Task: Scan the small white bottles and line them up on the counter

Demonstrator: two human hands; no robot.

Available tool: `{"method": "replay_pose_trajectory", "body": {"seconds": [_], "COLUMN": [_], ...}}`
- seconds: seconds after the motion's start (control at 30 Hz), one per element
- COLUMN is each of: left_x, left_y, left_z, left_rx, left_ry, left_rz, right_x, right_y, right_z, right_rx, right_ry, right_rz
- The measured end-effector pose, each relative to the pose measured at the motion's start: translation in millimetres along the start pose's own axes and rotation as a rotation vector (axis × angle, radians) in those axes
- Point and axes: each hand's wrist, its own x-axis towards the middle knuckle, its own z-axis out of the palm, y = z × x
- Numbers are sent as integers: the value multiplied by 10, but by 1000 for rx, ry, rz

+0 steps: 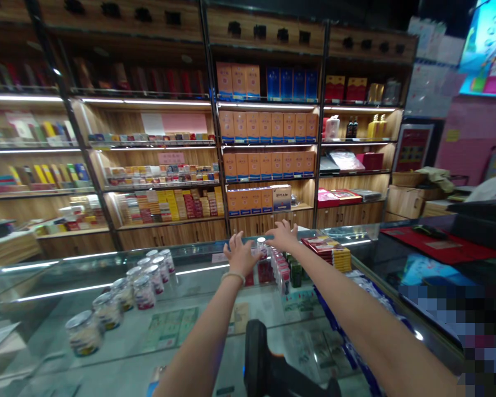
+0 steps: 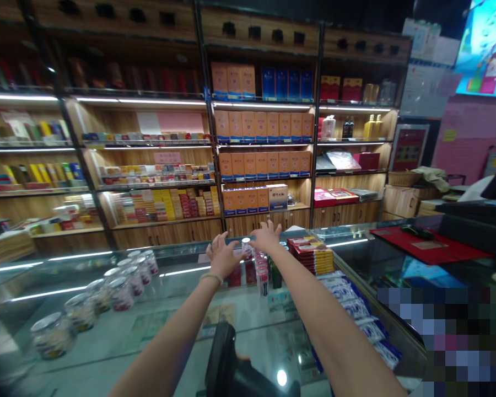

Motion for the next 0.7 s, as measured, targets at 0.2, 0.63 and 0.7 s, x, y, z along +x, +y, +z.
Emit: {"method": "replay_pose_trajectory", "body": {"seconds": [0.2, 0.63, 0.7], "left_x": [46, 4, -48], "left_y": [-45, -64, -92], "left_z": [158, 78, 41], "left_rx": [-13, 2, 7], "left_ry": [-32, -45, -38], "left_rz": [20, 49, 66], "right_x": [123, 46, -25], "right_y": [-51, -205, -250], "right_z": [50, 30, -2], "right_rx": [5, -19, -29], "right_ry": [-32, -14, -9], "right_rz": [-16, -51, -67]}}
